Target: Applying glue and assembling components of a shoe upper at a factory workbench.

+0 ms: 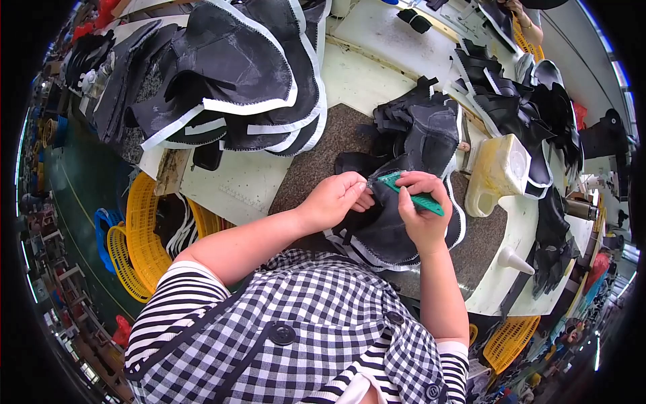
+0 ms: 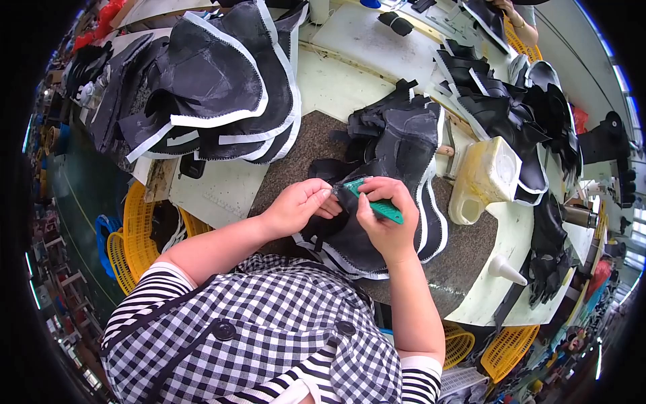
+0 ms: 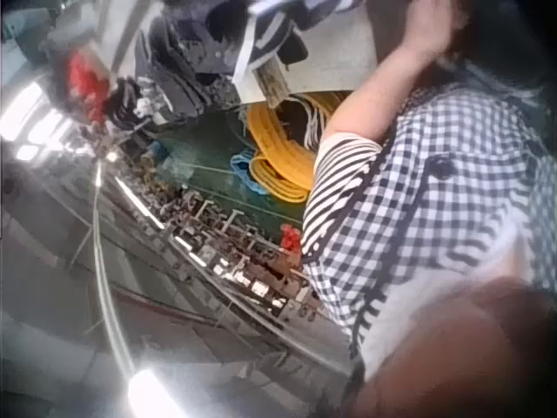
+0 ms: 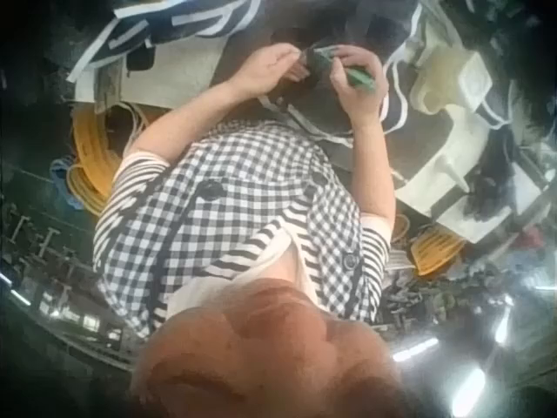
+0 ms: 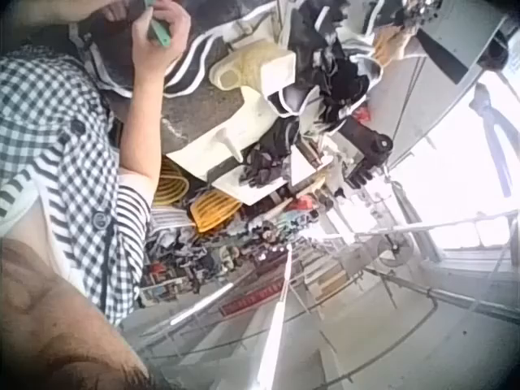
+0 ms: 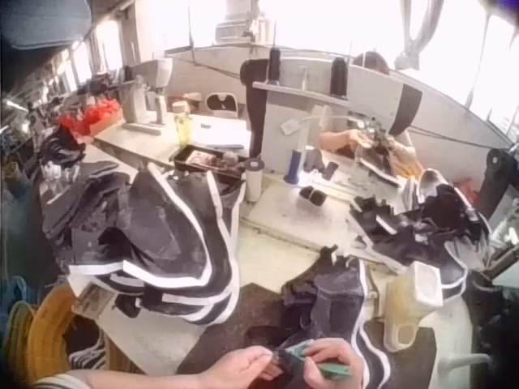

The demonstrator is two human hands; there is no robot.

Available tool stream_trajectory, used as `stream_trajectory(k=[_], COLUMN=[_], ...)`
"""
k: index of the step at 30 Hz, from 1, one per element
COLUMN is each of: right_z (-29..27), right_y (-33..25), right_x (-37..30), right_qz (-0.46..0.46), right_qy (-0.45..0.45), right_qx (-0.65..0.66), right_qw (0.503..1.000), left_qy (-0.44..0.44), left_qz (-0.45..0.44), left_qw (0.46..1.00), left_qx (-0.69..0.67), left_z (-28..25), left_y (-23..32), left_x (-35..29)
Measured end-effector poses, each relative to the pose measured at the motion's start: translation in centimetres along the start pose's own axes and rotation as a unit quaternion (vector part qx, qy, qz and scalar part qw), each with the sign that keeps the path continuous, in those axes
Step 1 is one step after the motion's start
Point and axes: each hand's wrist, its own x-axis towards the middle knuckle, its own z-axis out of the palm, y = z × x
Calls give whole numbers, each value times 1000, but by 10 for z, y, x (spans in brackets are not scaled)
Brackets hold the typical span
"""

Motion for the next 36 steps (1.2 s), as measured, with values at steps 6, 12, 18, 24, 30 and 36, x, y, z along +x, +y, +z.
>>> stream_trajectory(k=[6,12,18,24,30,36], right_z=[-3,0,-11,-35,-11,15], right_y=[-7,-6,7,13,35,53], right_x=[-2,-7,-11,-11,-14,-19], right_qz=[-38,-24,68,155,146,128], right_qy=[-6,48,155,270,255,258], right_qx=[-14,-15,-3,106,110,69], right_qw=[999,998,986,945,949,955], left_qy=[-3,4,0,-29,-12,45], left_qz=[1,3,10,-159,-111,-41], left_qw=[1000,1000,1000,949,965,968], left_qx=[-5,4,11,-271,-237,-243], left_z=[5,5,3,-4,31,56], left_y=[0,1,-4,2,-6,-25], left_x=[0,-1,-3,-4,-1,14])
